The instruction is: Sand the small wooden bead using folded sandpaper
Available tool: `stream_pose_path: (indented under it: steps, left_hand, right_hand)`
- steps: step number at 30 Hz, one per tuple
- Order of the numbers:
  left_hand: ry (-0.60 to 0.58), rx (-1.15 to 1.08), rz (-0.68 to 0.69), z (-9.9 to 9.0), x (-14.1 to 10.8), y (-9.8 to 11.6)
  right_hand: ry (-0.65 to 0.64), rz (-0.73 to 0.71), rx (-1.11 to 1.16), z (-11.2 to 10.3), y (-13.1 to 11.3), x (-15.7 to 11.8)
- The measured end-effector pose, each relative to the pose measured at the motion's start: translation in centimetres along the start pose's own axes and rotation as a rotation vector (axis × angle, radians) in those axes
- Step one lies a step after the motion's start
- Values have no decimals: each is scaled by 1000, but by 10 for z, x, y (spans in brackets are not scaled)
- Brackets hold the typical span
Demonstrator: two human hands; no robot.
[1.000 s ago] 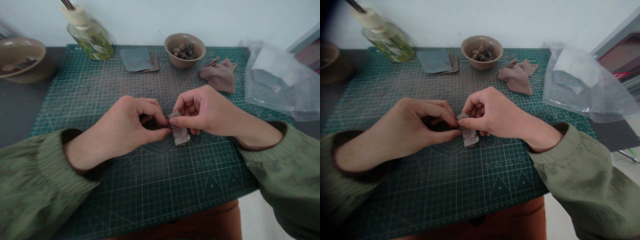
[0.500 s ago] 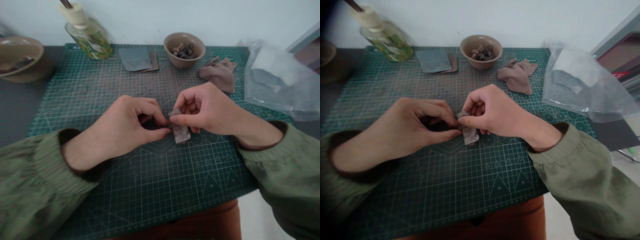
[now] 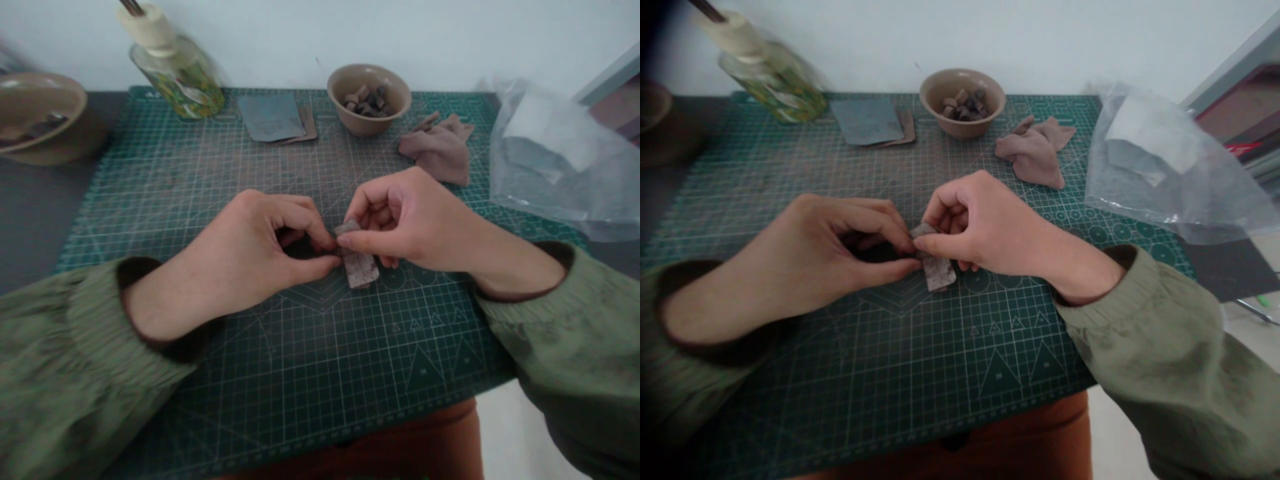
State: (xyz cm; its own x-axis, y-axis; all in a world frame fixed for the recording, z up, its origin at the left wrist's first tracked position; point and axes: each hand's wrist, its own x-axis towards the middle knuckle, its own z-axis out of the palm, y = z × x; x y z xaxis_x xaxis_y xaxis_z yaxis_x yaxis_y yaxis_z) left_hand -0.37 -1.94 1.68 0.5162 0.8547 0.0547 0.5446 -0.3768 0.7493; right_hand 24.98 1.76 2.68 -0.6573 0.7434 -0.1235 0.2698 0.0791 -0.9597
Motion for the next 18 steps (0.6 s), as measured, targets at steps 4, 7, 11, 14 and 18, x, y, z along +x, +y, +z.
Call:
stream_pose_path:
  steps: [4,7,11,14,18]
  left_hand:
    - [2,-4,8,1,1,-1]
    - [8,-9,8,1,1,-2]
    - [14,-7,14,0,1,-2]
    - [16,-13,17,0,0,-2]
    - [27,-3,31,1,0,-3]
  right_hand:
    - [7,-4,1,0,2,0]
    - [-13,-7,12,0,3,0]
    - [0,-22,18,0,3,1]
    - [1,-28,14,0,2,1]
    - [-13,-30,-1,0,3,0]
